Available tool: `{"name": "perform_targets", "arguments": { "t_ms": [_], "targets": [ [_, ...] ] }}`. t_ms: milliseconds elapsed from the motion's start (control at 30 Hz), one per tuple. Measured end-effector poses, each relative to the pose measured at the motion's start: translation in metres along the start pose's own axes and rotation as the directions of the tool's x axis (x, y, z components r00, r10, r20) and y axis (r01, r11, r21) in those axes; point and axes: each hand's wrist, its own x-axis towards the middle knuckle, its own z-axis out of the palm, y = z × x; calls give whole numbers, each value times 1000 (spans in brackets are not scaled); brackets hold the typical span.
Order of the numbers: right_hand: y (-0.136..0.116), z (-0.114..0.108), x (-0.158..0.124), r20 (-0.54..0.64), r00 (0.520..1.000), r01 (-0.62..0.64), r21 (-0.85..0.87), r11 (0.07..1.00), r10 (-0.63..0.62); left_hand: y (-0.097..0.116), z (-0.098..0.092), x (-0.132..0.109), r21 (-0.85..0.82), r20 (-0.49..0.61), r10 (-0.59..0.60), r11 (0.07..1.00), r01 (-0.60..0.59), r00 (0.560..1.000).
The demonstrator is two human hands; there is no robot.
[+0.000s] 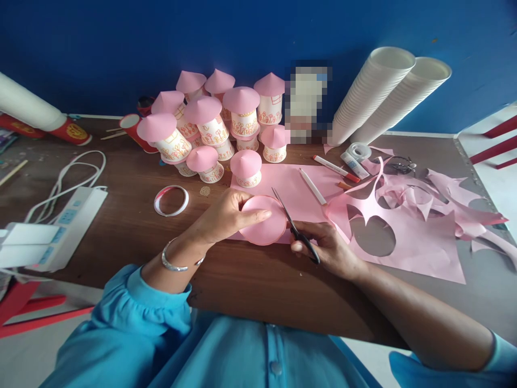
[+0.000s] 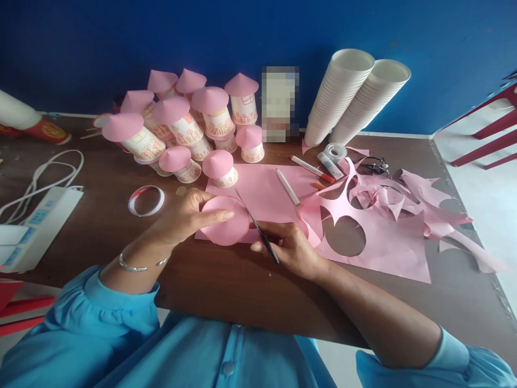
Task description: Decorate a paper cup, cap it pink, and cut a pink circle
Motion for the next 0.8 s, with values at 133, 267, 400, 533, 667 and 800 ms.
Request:
{"name": "perform_targets", "arguments": {
  "t_ms": [133, 267, 400, 533, 667, 800],
  "targets": [
    [-1, 0, 0, -6, 1000, -4, -8, 1000, 4, -1, 0, 1, -3, 18, 0, 1000, 0, 1000],
    [-1, 1, 1, -9, 1000, 6, -10, 1000, -6, -2, 0, 1, -11, 13, -11, 1000, 11, 1000],
    [-2, 1, 1, -9, 1000, -11, 2, 1000, 11, -1, 0, 1, -20, 11, -16, 1000, 16, 1000],
    [-3, 1, 0, -14, 1000, -16, -11, 1000, 15, 0, 0, 0, -24, 19, -9, 1000, 9, 1000],
    [-4, 2, 1, -17, 1000, -18, -14, 1000, 17, 0, 0, 1, -36, 19, 16, 999, -15, 1000],
    [-5, 1, 1, -14, 1000, -20, -11, 1000, 20, 0, 0, 0, -5, -4, -10, 1000, 10, 1000]
  ]
}}
